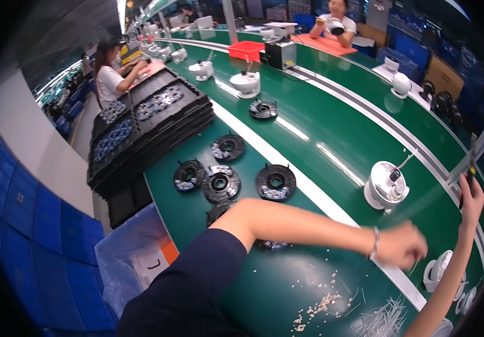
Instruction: Assembling components of LED light fixtures on a production line.
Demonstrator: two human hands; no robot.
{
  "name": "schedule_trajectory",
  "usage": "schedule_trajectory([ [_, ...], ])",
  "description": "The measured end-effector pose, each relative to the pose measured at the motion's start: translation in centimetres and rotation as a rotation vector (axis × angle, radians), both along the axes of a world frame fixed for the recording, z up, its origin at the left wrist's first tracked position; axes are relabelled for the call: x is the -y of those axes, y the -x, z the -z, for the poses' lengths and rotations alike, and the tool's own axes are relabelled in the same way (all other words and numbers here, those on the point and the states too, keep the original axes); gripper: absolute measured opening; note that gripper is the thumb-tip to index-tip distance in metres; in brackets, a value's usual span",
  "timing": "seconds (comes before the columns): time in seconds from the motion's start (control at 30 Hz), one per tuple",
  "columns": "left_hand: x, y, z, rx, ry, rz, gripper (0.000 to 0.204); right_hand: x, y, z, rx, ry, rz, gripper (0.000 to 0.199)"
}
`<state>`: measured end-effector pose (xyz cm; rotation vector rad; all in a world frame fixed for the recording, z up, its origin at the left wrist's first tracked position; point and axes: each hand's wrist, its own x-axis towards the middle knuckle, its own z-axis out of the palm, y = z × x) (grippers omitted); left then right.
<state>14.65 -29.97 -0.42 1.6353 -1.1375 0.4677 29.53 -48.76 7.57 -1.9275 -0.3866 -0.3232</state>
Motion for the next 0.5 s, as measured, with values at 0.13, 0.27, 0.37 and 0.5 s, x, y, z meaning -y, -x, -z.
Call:
schedule_trajectory([
  [0.13, 0.3, 7.6, -2.5, -0.017, -0.573, 0.115, 0.042, 5.6, 8.8, -0.3, 0.037, -0.340, -0.072, 0.029],
  [0.27, -5.0, 12.1, -6.1, -0.257, -0.312, 0.030, 0.027, 11.0, 19.7, 1.3, -0.055, -0.254, -0.163, 0.026],
  [0.37, -8.0, 14.6, -5.1, -0.324, -0.314, -0.019, 0.028, 15.9, 28.7, 4.4, -0.094, 0.171, -0.097, 0.035],
  [0.5, -9.1, 17.0, -4.5, -0.486, -0.382, -0.058, 0.028, 11.9, 40.3, 8.9, -0.447, -0.098, 0.122, 0.059],
])
